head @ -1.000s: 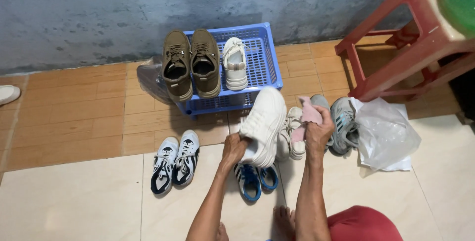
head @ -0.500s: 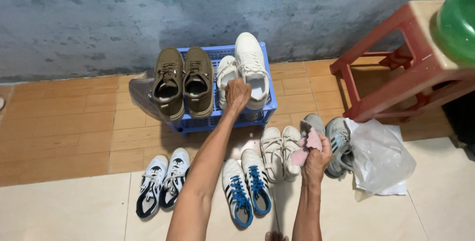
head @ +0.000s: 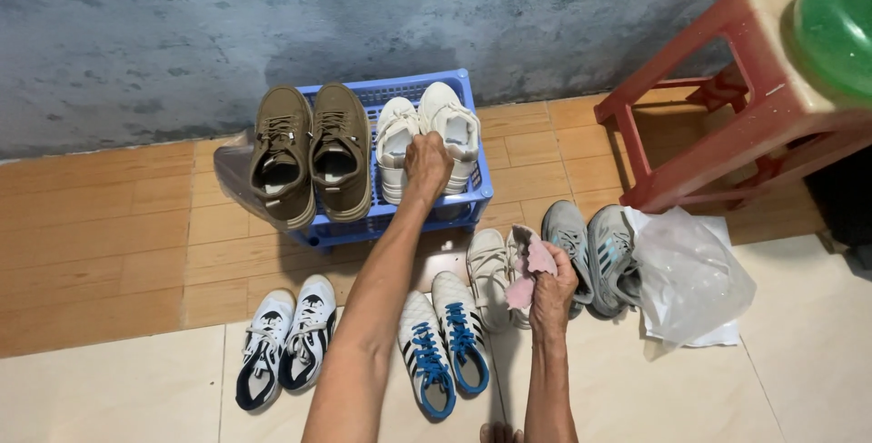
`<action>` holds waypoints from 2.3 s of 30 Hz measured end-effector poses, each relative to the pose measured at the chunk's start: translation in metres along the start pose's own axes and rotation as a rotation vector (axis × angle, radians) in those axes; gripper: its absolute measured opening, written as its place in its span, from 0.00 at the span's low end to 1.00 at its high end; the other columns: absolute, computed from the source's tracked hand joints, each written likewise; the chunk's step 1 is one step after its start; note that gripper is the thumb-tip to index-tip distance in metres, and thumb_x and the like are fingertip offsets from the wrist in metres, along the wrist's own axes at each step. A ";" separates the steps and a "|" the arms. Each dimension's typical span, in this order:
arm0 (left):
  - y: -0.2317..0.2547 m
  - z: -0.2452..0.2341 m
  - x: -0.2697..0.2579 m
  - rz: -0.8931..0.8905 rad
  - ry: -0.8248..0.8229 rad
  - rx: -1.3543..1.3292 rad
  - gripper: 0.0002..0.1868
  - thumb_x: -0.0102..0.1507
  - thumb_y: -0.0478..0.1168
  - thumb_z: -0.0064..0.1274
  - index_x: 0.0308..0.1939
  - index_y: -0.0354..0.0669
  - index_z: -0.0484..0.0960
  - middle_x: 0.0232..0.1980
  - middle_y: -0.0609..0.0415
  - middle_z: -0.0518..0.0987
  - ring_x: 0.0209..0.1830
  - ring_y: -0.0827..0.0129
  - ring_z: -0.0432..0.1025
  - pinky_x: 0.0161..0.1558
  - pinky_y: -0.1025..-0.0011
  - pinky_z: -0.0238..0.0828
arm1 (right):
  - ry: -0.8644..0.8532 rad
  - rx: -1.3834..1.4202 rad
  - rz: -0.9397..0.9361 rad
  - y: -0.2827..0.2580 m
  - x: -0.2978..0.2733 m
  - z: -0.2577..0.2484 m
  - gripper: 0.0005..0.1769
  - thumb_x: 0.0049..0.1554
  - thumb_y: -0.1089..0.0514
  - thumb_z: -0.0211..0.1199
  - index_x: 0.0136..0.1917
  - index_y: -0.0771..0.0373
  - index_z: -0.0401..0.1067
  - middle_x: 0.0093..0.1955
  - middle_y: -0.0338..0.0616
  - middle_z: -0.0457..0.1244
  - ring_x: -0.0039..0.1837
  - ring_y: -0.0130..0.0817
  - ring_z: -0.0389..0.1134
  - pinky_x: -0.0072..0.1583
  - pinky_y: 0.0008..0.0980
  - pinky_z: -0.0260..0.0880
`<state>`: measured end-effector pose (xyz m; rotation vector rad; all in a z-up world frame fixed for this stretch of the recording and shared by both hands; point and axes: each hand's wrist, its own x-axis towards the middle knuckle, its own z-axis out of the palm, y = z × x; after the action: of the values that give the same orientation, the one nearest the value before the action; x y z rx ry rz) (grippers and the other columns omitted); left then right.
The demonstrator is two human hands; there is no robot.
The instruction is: Cleaning and organizing various pairs of shoes into a blue plastic rack using a cloth.
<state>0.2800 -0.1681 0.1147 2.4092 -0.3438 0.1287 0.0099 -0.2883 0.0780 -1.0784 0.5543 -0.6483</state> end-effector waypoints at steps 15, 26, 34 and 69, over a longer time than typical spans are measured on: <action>-0.114 -0.059 -0.165 -0.266 -0.557 -0.064 0.16 0.61 0.50 0.54 0.43 0.44 0.87 0.38 0.43 0.86 0.37 0.53 0.82 0.48 0.56 0.77 | -0.079 -0.066 0.166 0.028 0.001 -0.010 0.13 0.59 0.70 0.55 0.57 0.69 0.72 0.40 0.46 0.68 0.39 0.31 0.71 0.42 0.28 0.72; -0.279 -0.076 -0.231 -0.530 -0.411 0.166 0.16 0.60 0.45 0.52 0.43 0.39 0.88 0.49 0.38 0.84 0.54 0.43 0.76 0.56 0.53 0.73 | -0.272 -0.096 0.224 0.049 -0.032 0.036 0.13 0.57 0.72 0.57 0.55 0.68 0.73 0.40 0.44 0.68 0.39 0.29 0.70 0.41 0.26 0.71; -0.329 -0.073 -0.290 -0.754 -0.359 0.337 0.19 0.60 0.51 0.57 0.49 0.43 0.84 0.57 0.40 0.79 0.58 0.47 0.74 0.56 0.52 0.73 | -0.324 -0.385 0.350 0.049 -0.072 0.086 0.15 0.55 0.74 0.56 0.53 0.63 0.74 0.41 0.45 0.70 0.39 0.29 0.71 0.40 0.27 0.72; -0.223 -0.040 -0.354 -0.031 -0.634 0.549 0.25 0.63 0.56 0.55 0.48 0.35 0.83 0.55 0.45 0.75 0.60 0.54 0.63 0.61 0.53 0.59 | 0.011 -0.234 0.332 0.041 -0.015 0.029 0.14 0.58 0.70 0.52 0.56 0.65 0.71 0.45 0.46 0.71 0.38 0.32 0.72 0.42 0.30 0.77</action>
<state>0.0023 0.0949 -0.0601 2.9535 -0.6173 -0.6491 0.0281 -0.2460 0.0530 -1.1671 0.8128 -0.3034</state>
